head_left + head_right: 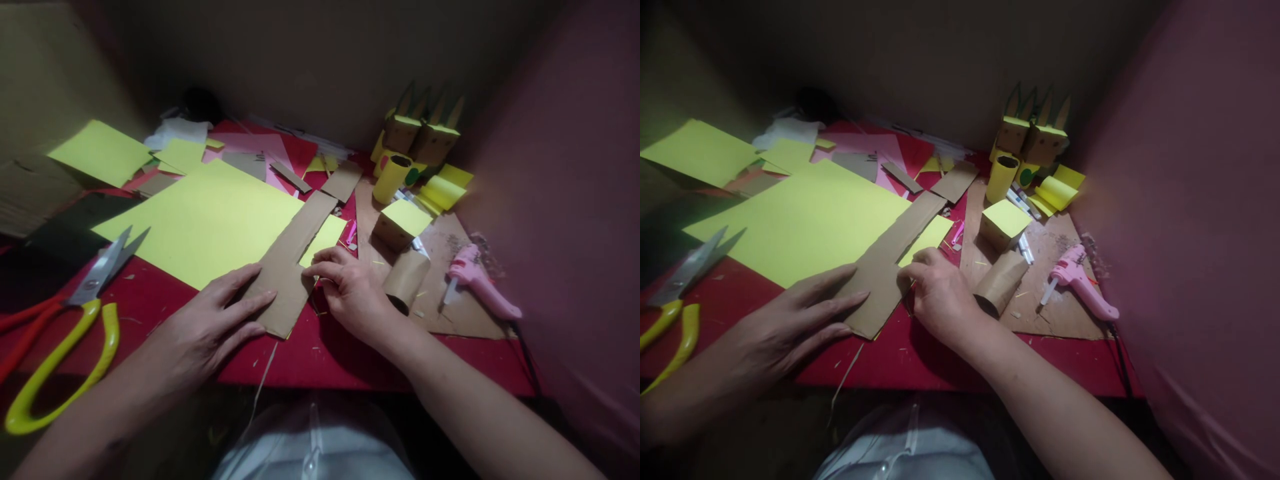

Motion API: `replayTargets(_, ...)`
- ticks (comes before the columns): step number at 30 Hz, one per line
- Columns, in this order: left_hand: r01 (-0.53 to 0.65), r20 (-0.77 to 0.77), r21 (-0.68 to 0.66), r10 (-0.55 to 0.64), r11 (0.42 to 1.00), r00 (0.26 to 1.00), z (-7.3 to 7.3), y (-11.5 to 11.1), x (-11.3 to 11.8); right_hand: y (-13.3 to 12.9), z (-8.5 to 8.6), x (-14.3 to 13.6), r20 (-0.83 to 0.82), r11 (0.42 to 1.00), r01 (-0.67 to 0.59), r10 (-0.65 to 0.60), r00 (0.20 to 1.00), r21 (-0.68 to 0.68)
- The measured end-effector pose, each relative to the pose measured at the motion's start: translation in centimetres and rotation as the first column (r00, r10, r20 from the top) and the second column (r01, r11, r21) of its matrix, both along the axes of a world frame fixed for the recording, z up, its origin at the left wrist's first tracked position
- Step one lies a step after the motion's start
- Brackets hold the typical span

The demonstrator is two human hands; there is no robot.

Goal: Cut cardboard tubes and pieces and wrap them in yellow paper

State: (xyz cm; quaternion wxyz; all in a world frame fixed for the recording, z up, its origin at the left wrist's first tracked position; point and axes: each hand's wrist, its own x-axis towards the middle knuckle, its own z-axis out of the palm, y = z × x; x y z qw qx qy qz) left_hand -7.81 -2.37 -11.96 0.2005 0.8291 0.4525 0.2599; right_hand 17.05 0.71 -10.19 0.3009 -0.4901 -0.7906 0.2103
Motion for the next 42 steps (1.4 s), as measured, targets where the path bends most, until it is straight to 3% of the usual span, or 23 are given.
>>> replayTargets(6, 0.039, -0.075, 0.09, -0.032, 0.995, 0.997, -0.62, -0.03, -0.62, -0.1, -0.24, -0.01, -0.009, 1.0, -0.002, 0.002, 1.0, 0.008)
replayTargets(17, 0.029, -0.05, 0.038, -0.027, 0.999, 0.998, -0.33, 0.05, -0.25, -0.09, -0.37, -0.14, 0.025, 1.0, -0.007, 0.007, 1.0, -0.007)
replayTargets(31, 0.062, -0.108, 0.139, -0.047, 0.988, 0.993, -0.43, -0.04, -0.43, -0.04, -0.32, -0.04, 0.007, 1.0, -0.008, 0.008, 1.0, -0.005)
replayTargets(42, 0.056, -0.033, 0.096, -0.053, 0.994, 0.998, -0.52, 0.46, -0.69, -0.26, -0.8, -0.5, -0.044, 0.999, -0.039, 0.039, 0.998, 0.001)
